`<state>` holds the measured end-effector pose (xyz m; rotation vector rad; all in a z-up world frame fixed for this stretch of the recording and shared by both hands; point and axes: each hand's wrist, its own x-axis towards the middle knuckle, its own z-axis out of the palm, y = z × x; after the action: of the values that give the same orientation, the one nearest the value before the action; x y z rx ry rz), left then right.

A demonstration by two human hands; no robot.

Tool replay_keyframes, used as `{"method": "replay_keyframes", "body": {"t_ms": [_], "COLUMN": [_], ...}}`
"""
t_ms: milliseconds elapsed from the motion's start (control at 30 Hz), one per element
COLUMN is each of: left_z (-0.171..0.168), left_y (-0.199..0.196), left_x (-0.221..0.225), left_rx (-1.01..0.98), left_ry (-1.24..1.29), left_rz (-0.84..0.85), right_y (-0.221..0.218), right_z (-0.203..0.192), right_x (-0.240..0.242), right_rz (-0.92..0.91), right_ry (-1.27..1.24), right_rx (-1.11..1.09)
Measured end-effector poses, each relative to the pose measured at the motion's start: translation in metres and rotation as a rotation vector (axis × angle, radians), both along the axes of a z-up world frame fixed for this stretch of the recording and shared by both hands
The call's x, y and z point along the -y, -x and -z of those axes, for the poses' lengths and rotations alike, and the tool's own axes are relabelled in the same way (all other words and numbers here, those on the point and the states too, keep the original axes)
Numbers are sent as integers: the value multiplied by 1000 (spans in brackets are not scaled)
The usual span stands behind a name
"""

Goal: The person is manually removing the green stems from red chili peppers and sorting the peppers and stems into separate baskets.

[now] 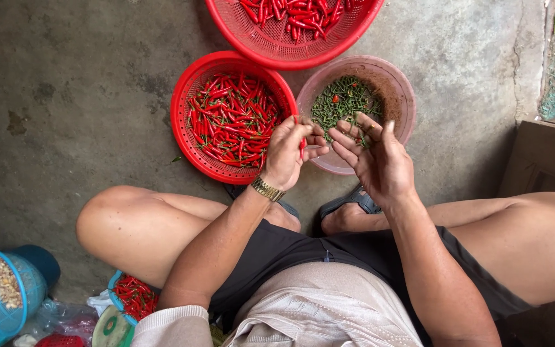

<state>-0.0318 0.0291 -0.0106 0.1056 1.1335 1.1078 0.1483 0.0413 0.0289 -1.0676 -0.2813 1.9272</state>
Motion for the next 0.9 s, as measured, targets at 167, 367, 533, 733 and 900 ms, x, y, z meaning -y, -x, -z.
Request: {"method": "replay_keyframes", "body": {"t_ms": [167, 367, 533, 733, 900], "left_z": [-12, -10, -16, 5, 3], "left_y": [-12, -19, -16, -14, -17], "left_x": [5, 10, 6, 7, 6], "left_rx": [-362, -786, -778, -582, -78], "left_ry": [-256, -553, -480, -358, -133], "left_rz": [334, 417, 343, 321, 250], "right_y": [-4, -5, -1, -9, -12], "right_z": [15, 27, 19, 39, 42], "right_x": [2, 10, 9, 13, 12], "right_rz": [-17, -91, -173, -239, -271], "right_ry": [69, 6, -109, -162, -257], "right_rx": [-122, -131, 31, 390, 457]}}
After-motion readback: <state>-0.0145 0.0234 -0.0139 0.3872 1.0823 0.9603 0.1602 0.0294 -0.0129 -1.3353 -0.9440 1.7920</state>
